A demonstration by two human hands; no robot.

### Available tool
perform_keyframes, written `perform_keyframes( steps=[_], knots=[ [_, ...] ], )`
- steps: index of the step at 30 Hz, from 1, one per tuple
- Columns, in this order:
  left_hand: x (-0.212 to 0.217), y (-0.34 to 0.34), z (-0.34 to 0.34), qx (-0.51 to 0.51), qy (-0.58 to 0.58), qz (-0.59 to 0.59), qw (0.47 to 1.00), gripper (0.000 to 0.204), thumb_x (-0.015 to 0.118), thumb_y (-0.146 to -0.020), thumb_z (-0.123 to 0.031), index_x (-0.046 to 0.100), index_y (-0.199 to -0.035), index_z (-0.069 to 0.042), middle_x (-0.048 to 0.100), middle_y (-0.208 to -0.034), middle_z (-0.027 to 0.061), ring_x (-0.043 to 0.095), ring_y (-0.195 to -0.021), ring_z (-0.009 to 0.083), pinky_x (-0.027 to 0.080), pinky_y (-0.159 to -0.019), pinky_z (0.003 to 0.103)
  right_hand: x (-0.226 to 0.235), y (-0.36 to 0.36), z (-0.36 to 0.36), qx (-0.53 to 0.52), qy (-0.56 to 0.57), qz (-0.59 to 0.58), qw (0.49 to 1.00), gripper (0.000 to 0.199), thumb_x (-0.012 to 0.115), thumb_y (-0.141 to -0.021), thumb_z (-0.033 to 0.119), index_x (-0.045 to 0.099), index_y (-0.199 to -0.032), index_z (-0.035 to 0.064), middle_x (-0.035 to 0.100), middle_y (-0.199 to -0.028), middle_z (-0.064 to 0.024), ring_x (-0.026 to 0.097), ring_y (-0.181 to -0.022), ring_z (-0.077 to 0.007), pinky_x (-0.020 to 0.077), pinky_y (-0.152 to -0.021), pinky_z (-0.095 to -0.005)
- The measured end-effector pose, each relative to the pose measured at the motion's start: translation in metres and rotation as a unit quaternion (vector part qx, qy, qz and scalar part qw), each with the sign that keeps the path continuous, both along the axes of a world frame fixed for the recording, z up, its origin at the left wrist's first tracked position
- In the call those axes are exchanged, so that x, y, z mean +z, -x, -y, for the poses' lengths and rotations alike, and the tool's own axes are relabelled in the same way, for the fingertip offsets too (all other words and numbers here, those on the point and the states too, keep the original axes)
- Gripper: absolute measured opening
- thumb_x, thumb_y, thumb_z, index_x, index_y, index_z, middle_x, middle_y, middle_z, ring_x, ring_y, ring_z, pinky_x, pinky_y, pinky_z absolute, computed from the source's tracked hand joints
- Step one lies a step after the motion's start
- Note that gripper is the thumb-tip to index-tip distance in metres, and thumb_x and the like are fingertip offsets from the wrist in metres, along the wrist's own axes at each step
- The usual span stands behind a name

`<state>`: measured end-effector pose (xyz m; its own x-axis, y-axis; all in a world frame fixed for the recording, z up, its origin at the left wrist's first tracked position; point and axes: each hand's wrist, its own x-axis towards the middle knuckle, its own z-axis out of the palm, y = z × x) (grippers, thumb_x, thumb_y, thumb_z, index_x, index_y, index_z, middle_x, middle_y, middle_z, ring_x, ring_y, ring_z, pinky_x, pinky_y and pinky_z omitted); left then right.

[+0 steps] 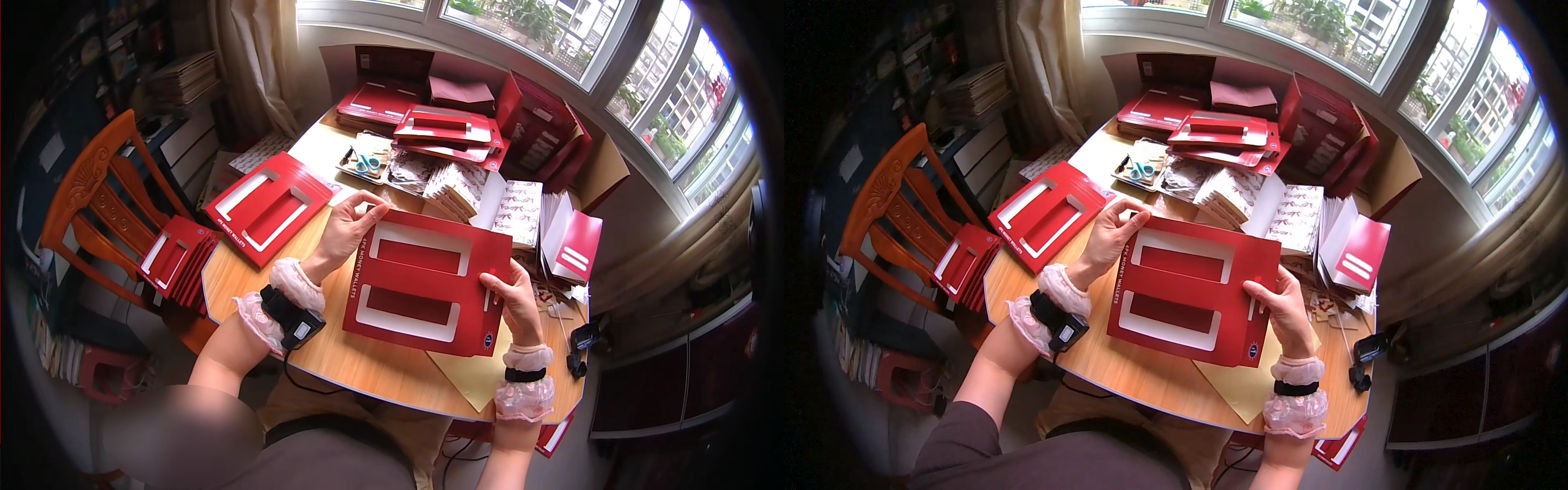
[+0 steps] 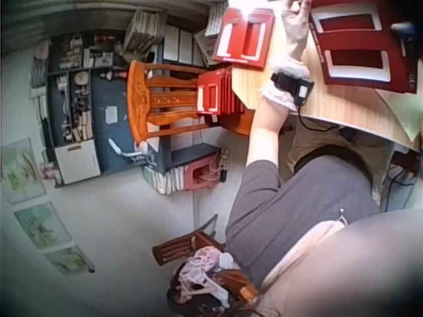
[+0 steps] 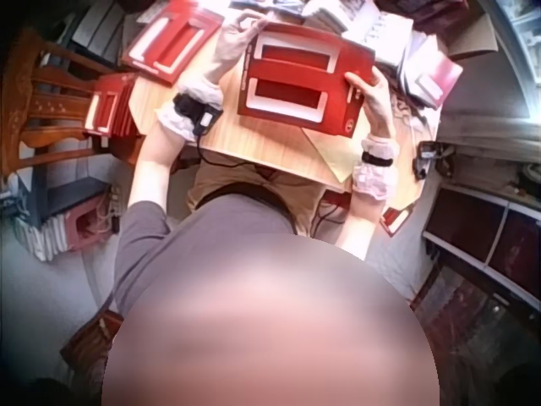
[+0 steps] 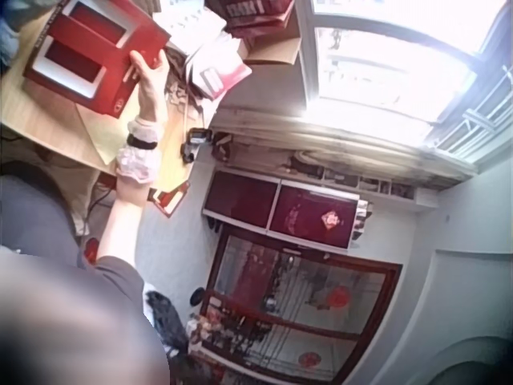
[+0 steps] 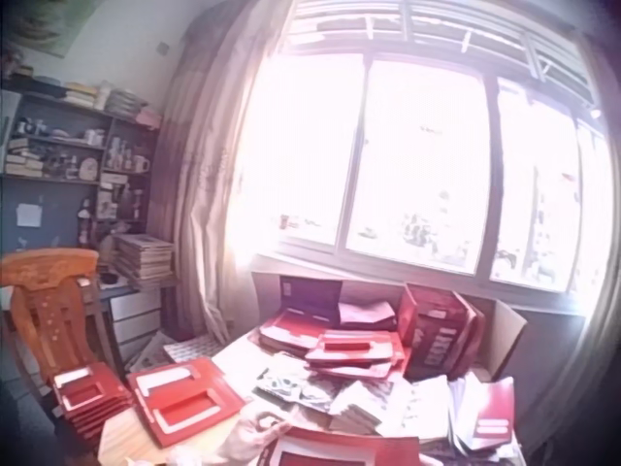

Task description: Assembling red cardboard money wallet packaging by hand.

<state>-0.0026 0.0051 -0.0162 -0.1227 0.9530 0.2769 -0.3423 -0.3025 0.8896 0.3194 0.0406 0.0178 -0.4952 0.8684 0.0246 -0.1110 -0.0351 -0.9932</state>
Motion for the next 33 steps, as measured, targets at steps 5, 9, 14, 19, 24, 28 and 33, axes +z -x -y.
perform_keyframes(
  steps=[5, 9, 14, 19, 24, 28, 33],
  knots=[
    [-0.003, 0.004, 0.000, 0.017, -0.021, -0.021, 0.999, 0.012, 0.063, -0.095, -0.016, 0.057, -0.100, -0.007, 0.071, -0.081, 0.0062, 0.065, -0.068, 0.0063, 0.050, -0.056, 0.019, 0.001, 0.003, 0.001, 0.011, 0.018, -0.033, 0.999, 0.039, 0.073, -0.083, 0.004, 0.058, -0.119, -0.0005, 0.068, -0.105, -0.0063, 0.066, -0.089, -0.0108, 0.0537, -0.080, -0.0233],
    [0.000, 0.001, 0.002, 0.016, -0.013, -0.025, 0.999, 0.012, 0.061, -0.096, -0.017, 0.056, -0.097, -0.006, 0.070, -0.079, 0.0051, 0.063, -0.065, 0.0052, 0.049, -0.054, 0.019, 0.009, 0.009, 0.005, -0.007, -0.006, -0.029, 1.000, 0.044, 0.072, -0.084, 0.005, 0.054, -0.124, -0.0004, 0.066, -0.105, -0.0042, 0.064, -0.088, -0.0078, 0.0501, -0.072, -0.0186],
    [-0.003, -0.013, 0.005, -0.025, 0.033, -0.044, 0.998, 0.018, 0.055, -0.100, -0.022, 0.058, -0.096, -0.004, 0.067, -0.078, 0.0015, 0.061, -0.065, 0.0035, 0.048, -0.055, 0.018, 0.026, 0.014, 0.010, -0.240, -0.357, 0.216, 0.876, 0.059, 0.075, -0.080, 0.011, 0.046, -0.130, -0.0007, 0.058, -0.116, -0.0125, 0.055, -0.113, -0.0206, 0.0474, -0.087, -0.0333],
    [-0.008, -0.018, 0.005, -0.036, 0.053, -0.072, 0.995, 0.020, 0.052, -0.101, -0.023, 0.059, -0.097, -0.006, 0.066, -0.080, 0.0008, 0.061, -0.068, 0.0037, 0.050, -0.058, 0.019, 0.056, 0.055, 0.027, -0.094, -0.533, 0.313, 0.781, 0.045, 0.076, -0.068, 0.010, 0.061, -0.111, 0.0067, 0.057, -0.110, -0.0116, 0.053, -0.108, -0.0301, 0.0414, -0.094, -0.0411],
    [-0.021, -0.016, -0.001, -0.039, 0.055, -0.082, 0.994, 0.020, 0.051, -0.102, -0.024, 0.061, -0.100, -0.007, 0.066, -0.083, 0.0007, 0.061, -0.070, 0.0040, 0.051, -0.061, 0.019, 0.037, 0.108, 0.022, -0.043, -0.651, 0.383, 0.654, 0.039, 0.076, -0.068, 0.016, 0.062, -0.102, 0.0057, 0.059, -0.100, -0.0096, 0.055, -0.103, -0.0261, 0.0431, -0.091, -0.0400],
    [-0.019, -0.018, 0.002, -0.070, 0.079, -0.081, 0.991, 0.021, 0.048, -0.103, -0.023, 0.061, -0.104, -0.006, 0.064, -0.084, 0.0000, 0.061, -0.071, 0.0041, 0.052, -0.060, 0.020, 0.014, 0.129, 0.007, -0.038, -0.707, 0.412, 0.573, 0.026, 0.068, -0.075, 0.017, 0.061, -0.097, 0.0057, 0.059, -0.083, -0.0075, 0.058, -0.085, -0.0234, 0.0460, -0.080, -0.0383],
    [-0.025, -0.016, 0.001, -0.111, 0.110, -0.062, 0.986, 0.021, 0.046, -0.103, -0.022, 0.060, -0.109, -0.007, 0.064, -0.083, -0.0004, 0.061, -0.068, 0.0037, 0.052, -0.056, 0.021, 0.001, 0.137, 0.004, -0.061, -0.737, 0.413, 0.531, 0.009, 0.061, -0.078, 0.011, 0.056, -0.085, 0.0076, 0.059, -0.071, -0.0054, 0.063, -0.064, -0.0186, 0.0481, -0.055, -0.0306]
  ],
)
